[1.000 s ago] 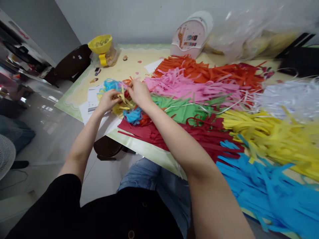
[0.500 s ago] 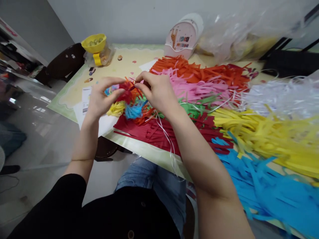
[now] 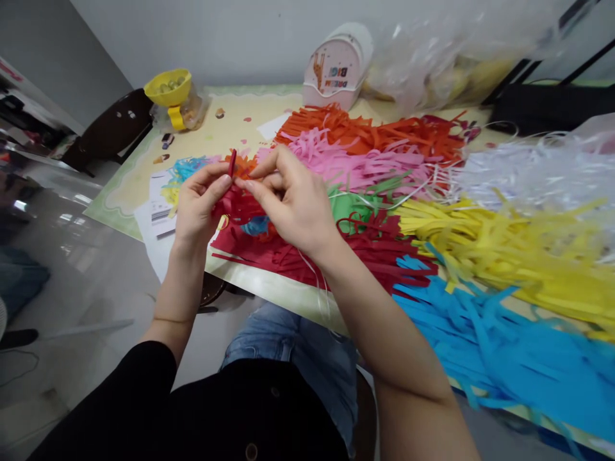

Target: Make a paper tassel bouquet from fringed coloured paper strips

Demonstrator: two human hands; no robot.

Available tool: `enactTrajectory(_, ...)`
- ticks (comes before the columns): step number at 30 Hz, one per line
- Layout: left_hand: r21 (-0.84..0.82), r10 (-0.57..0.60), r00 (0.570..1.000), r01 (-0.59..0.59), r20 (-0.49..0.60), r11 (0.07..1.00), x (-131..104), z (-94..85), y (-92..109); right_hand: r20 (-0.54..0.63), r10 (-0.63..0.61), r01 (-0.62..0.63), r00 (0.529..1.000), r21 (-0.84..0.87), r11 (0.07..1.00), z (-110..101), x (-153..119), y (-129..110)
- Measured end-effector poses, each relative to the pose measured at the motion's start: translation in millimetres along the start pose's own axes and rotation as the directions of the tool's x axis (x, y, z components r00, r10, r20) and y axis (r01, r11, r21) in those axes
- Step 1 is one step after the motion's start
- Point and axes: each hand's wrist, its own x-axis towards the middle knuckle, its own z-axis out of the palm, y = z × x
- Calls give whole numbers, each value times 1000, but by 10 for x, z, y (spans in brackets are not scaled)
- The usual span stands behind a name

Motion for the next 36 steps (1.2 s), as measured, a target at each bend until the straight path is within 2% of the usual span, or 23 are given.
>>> enactTrajectory(5,-18,-25,1000,25,-14,1000,-34,78,44,-6,11,-11,1000,21,1000,50,17,-73)
enactTrajectory(9,-36,21,999,-22,-26,999,-45,97,99,-17,38,-37,999,80,996,32,23,-29)
enactTrajectory(16,37,5,999,-3,-52,999,-63,48,160,157,118,-156,981,260,953,10,64,96)
enactTrajectory(22,-118,-63,998,63,4,991,-61,39,133,195,164,-213,967,268,940,-8,96,138)
enactTrajectory(26,-16,-57,994,59,98,998,-112,40,155,162,151,-188,975,244,951,3,98,192)
enactTrajectory(29,113,-13,996,3,87,994,-184,54,155,106,133,-149,986,172,974,34,80,243)
enactTrajectory(31,220,9,999,-19,46,975,-238,68,118,11,128,-128,992,139,982,52,77,259)
enactTrajectory(33,340,24,999,-33,31,940,-296,79,44,-119,136,-111,984,192,975,48,94,238)
enactTrajectory(36,496,11,993,-68,117,866,-398,82,-122,-323,160,-47,933,333,942,-34,151,106)
